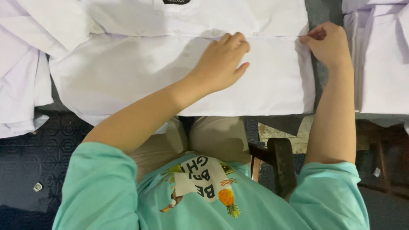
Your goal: Folding white shirts on a table in a garment factory setting.
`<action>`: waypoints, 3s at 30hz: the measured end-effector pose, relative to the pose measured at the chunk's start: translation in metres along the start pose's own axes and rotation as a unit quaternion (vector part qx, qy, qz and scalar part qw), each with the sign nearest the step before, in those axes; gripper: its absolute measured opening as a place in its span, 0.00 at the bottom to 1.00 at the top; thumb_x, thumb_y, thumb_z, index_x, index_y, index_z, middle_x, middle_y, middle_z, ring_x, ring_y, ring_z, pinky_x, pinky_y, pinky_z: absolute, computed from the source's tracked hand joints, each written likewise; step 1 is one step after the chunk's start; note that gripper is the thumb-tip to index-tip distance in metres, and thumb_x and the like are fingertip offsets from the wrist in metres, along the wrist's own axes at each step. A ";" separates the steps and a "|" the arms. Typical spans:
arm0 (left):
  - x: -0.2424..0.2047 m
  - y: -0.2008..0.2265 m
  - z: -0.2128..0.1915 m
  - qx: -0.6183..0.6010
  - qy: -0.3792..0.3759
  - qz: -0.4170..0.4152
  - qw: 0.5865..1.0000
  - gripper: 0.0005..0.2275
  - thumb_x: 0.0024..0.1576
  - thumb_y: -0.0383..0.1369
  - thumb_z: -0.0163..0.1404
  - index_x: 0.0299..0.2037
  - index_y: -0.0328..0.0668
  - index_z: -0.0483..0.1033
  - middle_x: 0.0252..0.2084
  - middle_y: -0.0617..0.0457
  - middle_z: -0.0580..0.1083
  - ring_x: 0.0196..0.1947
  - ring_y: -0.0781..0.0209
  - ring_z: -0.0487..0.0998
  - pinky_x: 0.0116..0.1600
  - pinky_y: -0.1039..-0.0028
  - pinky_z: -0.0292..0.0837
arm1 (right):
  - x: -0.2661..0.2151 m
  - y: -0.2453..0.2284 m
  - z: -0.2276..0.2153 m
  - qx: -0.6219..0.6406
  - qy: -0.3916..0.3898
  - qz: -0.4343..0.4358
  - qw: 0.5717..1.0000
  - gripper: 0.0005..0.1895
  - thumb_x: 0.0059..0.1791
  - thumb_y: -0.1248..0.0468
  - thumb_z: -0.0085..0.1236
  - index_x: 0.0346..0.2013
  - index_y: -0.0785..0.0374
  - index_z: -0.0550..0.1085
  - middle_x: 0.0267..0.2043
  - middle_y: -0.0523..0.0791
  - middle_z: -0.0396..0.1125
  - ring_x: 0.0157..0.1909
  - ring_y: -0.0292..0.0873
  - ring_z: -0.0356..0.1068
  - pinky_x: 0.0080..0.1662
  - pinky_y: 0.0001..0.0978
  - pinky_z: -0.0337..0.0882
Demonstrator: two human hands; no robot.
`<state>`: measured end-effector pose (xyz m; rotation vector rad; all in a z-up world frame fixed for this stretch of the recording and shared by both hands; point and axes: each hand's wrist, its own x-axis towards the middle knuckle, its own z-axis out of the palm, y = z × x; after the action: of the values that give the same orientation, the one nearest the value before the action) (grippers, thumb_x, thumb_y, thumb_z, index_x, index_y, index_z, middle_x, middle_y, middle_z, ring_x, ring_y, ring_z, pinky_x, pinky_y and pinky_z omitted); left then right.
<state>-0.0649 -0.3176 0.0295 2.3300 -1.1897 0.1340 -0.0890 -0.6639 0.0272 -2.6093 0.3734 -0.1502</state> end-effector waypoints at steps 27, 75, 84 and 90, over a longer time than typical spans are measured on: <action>0.185 0.010 0.152 0.044 0.130 0.026 0.990 0.10 0.60 0.30 0.45 0.26 0.44 0.75 0.28 0.54 0.72 0.29 0.53 0.72 0.22 0.61 0.65 | -0.003 0.024 0.018 0.199 0.036 -0.045 0.978 0.06 0.53 0.66 0.68 0.39 0.57 0.76 0.33 0.37 0.66 0.31 0.30 0.60 0.36 0.21 0.62; 0.169 -0.028 0.107 -0.117 -0.008 -0.003 0.993 0.13 0.61 0.41 0.44 0.49 0.54 0.79 0.52 0.56 0.78 0.58 0.52 0.76 0.61 0.48 0.66 | 0.222 0.010 0.083 0.032 0.168 0.117 0.978 0.21 0.53 0.43 0.57 0.40 0.58 0.81 0.35 0.47 0.76 0.41 0.53 0.77 0.40 0.47 0.76; 0.151 -0.228 0.012 0.131 0.221 -0.165 0.952 0.13 0.55 0.36 0.54 0.50 0.47 0.77 0.49 0.51 0.72 0.55 0.46 0.72 0.50 0.49 0.70 | 0.236 0.032 0.101 0.128 0.207 -0.086 0.966 0.18 0.56 0.54 0.65 0.39 0.70 0.79 0.41 0.56 0.68 0.43 0.58 0.71 0.42 0.45 0.72; 0.087 -0.298 -0.038 0.099 0.146 -0.190 0.966 0.10 0.62 0.32 0.42 0.43 0.45 0.79 0.45 0.52 0.71 0.53 0.49 0.68 0.60 0.50 0.50 | 0.202 -0.022 0.066 0.223 0.127 0.001 0.966 0.09 0.56 0.59 0.57 0.33 0.56 0.78 0.39 0.38 0.69 0.44 0.35 0.66 0.47 0.29 0.66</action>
<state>0.2258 -0.2185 -0.0298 2.5515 -0.5973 0.4597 0.1211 -0.6740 -0.0117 -2.1470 0.3796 -0.5109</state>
